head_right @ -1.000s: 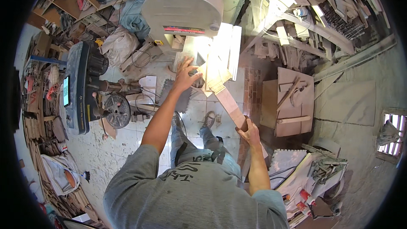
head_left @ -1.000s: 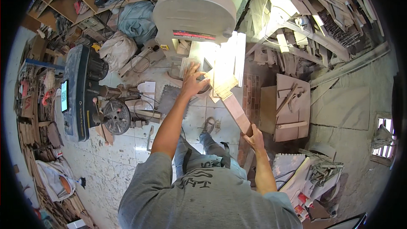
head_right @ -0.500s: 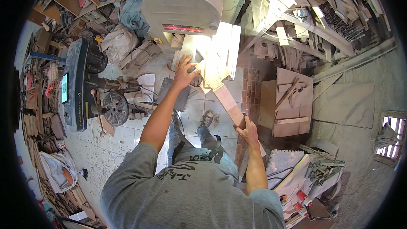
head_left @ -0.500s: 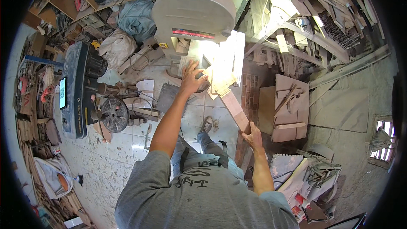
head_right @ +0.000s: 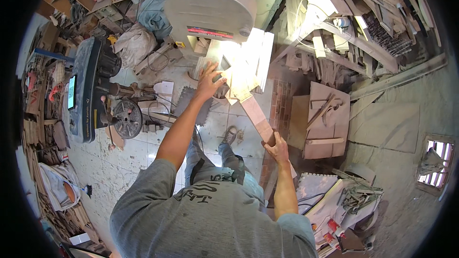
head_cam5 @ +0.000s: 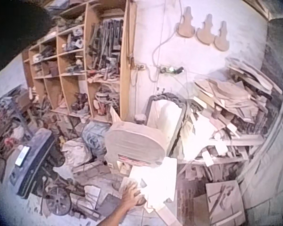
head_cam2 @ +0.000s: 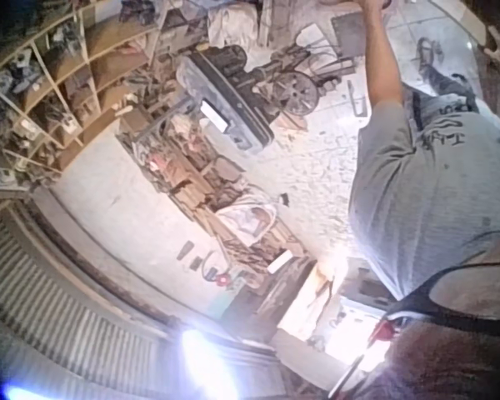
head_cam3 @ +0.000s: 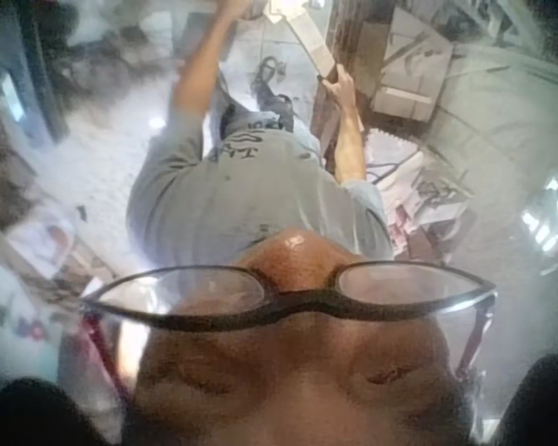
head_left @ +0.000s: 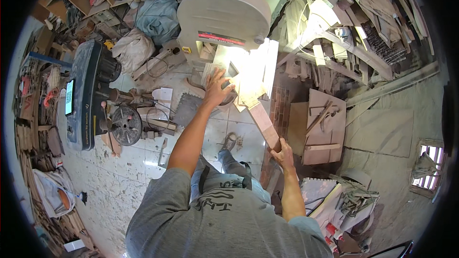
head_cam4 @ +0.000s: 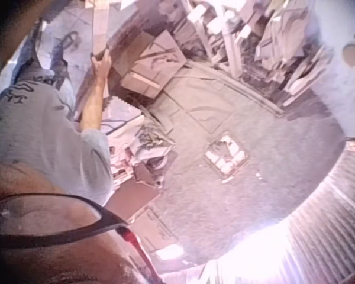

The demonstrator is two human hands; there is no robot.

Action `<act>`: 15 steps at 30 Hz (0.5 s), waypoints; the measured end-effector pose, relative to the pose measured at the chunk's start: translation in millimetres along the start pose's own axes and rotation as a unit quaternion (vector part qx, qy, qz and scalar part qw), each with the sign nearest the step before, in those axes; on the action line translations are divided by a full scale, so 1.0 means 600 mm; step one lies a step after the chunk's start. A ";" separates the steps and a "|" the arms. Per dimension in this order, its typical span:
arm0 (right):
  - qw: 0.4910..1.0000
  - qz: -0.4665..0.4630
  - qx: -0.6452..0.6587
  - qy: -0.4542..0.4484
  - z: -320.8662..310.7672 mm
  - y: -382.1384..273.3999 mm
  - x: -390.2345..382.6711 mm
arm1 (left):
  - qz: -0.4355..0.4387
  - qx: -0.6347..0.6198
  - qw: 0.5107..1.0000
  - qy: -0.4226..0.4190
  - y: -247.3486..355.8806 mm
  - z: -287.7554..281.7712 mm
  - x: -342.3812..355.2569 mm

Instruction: The person uses a band saw to cut along a marked line on a piece of light-colored wood, guiding the wood with both hands.

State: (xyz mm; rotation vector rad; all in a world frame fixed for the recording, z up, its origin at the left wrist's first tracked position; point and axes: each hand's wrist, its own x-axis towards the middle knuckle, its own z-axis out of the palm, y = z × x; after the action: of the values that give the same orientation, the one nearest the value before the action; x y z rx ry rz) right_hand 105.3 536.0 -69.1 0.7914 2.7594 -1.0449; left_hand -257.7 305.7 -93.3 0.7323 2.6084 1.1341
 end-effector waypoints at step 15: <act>1.000 0.007 -0.007 -0.002 0.003 -0.004 0.004 | -0.007 -0.005 1.000 0.008 0.002 0.005 0.001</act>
State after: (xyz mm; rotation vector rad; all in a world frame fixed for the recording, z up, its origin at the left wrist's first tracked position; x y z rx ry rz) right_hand 101.9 534.7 -69.5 0.8060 2.7507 -1.0209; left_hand -256.4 308.8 -94.4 0.7040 2.6149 1.1533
